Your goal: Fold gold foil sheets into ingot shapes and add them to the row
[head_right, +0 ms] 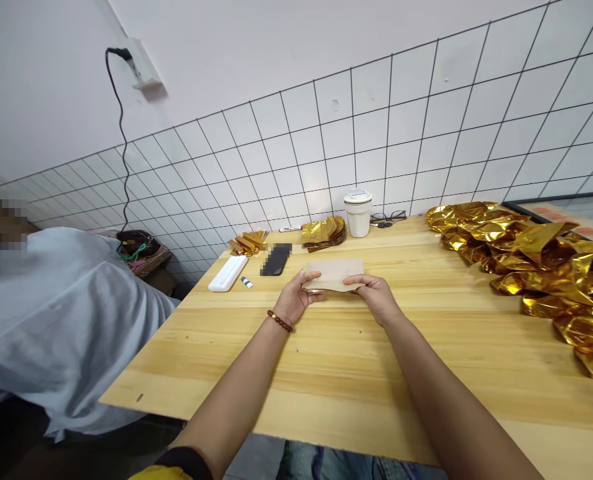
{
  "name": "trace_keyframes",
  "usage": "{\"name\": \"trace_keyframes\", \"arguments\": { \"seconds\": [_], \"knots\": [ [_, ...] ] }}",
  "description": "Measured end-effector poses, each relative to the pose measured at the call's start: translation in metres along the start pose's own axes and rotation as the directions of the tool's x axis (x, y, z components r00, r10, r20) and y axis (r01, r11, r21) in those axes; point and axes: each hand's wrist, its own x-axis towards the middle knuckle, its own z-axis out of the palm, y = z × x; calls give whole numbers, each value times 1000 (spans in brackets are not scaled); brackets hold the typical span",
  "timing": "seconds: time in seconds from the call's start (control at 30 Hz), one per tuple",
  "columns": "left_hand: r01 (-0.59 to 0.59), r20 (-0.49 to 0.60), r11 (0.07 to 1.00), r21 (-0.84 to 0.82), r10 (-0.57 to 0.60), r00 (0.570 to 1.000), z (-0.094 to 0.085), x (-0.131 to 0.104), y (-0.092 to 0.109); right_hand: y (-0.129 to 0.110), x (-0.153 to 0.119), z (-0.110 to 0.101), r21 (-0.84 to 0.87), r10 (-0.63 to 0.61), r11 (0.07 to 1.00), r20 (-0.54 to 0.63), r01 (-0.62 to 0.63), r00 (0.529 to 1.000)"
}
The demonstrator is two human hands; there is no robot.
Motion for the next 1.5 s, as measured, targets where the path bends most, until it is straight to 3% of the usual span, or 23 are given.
{"name": "trace_keyframes", "arguments": {
  "seconds": [0.1, 0.23, 0.37, 0.6, 0.7, 0.87, 1.0, 1.23, 1.5],
  "knots": [
    [-74, -46, 994, 85, 78, 996, -1, 2, -6, -4, -2, -1, 21, 11, 1000, 24, -12, 1000],
    [-210, -96, 958, 194, 232, 968, -2, 5, -10, -10, -3, -2, 174, -12, 985, 62, 1, 998],
    [-349, -129, 911, 218, 381, 915, 0, 6, -10, -8, 1, -1, 189, 33, 981, -12, -30, 999],
    [-245, -156, 969, 19, 245, 957, 5, 3, -8, -5, 1, 3, 144, 21, 989, -17, -18, 1000],
    [-220, -130, 972, -82, 208, 969, 2, 1, -3, -4, 2, 2, 177, 24, 984, -90, -8, 996],
    [-166, 89, 986, 33, 162, 983, -6, -3, 3, 3, 10, -3, 238, 41, 971, -204, 9, 978],
    [-132, 233, 986, 105, 105, 967, -6, -5, 3, 9, 16, -5, 305, -1, 946, -334, 109, 943],
    [-213, 188, 947, 239, 170, 967, 1, -5, -2, 16, 18, 0, 220, -80, 957, -424, 188, 902],
    [-282, 118, 922, 265, 259, 958, 5, -4, -7, 20, 21, -3, 22, -201, 971, -473, 240, 858]
  ]
}}
